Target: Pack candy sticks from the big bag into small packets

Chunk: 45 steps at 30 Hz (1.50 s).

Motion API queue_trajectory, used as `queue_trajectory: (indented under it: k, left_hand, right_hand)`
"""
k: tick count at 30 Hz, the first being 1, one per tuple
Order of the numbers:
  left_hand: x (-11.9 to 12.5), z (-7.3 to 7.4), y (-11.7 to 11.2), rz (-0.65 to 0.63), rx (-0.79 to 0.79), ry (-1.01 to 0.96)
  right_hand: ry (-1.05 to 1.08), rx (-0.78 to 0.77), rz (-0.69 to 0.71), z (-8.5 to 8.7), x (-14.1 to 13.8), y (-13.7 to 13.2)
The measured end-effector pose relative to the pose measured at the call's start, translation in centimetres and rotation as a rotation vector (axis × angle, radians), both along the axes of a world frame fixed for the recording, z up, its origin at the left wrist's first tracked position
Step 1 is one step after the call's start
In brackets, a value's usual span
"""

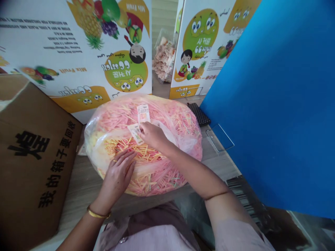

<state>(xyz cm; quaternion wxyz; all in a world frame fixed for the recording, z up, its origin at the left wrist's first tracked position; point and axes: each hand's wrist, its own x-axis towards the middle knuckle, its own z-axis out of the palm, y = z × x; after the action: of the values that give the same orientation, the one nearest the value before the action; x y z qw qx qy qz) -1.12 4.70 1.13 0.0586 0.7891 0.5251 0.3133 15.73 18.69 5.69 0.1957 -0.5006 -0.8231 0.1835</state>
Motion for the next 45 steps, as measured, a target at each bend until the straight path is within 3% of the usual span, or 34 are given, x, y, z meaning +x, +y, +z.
queue_trajectory:
  k: [4,7,9,11,14,18,22,26,30,33,36,39,42,45]
  left_hand:
    - [0.1,0.2,0.0,-0.001,-0.015,0.015]
    - [0.3,0.3,-0.1,0.002,-0.011,0.034]
    - [0.2,0.2,-0.3,0.002,-0.006,0.033]
    - [0.1,0.0,-0.6,-0.004,0.004,0.029]
    - [-0.2,-0.3,-0.9,-0.020,0.022,0.030]
    - [-0.3,-0.1,-1.1,-0.070,0.027,0.037]
    - [0.1,0.4,-1.6,-0.244,-0.020,0.073]
    - [0.2,0.1,-2.1,-0.263,-0.062,0.034]
    - [0.1,0.3,-2.1,-0.194,-0.088,-0.125]
    - [0.2,1.2,-1.9,-0.078,-0.147,-0.302]
    - [0.8,2.3,-1.5,0.050,-0.259,-0.566]
    - [1.5,2.9,-0.9,0.019,-0.439,-0.865]
    - [1.8,2.8,-0.6,-0.008,-0.620,-1.065]
    - [1.2,2.3,-0.8,0.117,-0.666,-1.230]
  right_hand:
    - [0.192,-0.057,-0.090,1.9,0.2,4.1]
    - [0.150,-0.070,-0.207,2.2,-0.2,7.3]
    - [0.118,-0.043,-0.279,2.2,0.2,7.8]
    - [0.110,0.039,-0.295,2.1,1.3,6.4]
    - [0.002,0.102,-0.209,1.4,4.3,1.9]
    - [-0.199,0.183,-0.274,-1.5,7.7,-3.4]
    - [-0.065,0.095,-0.336,-3.8,9.1,-3.8]
    - [0.023,0.093,-0.287,-3.6,9.7,-2.9]
    - [-0.059,0.257,-0.274,-2.4,10.3,-3.2]
    - [0.118,0.312,-0.305,-0.9,10.1,-3.9]
    - [0.398,0.186,-0.324,0.9,8.8,-5.1]
    - [0.579,-0.093,-0.157,1.8,6.2,-6.6]
    - [0.531,-0.287,0.082,1.3,3.7,-7.2]
    - [0.237,-0.200,0.079,0.2,2.3,-6.2]
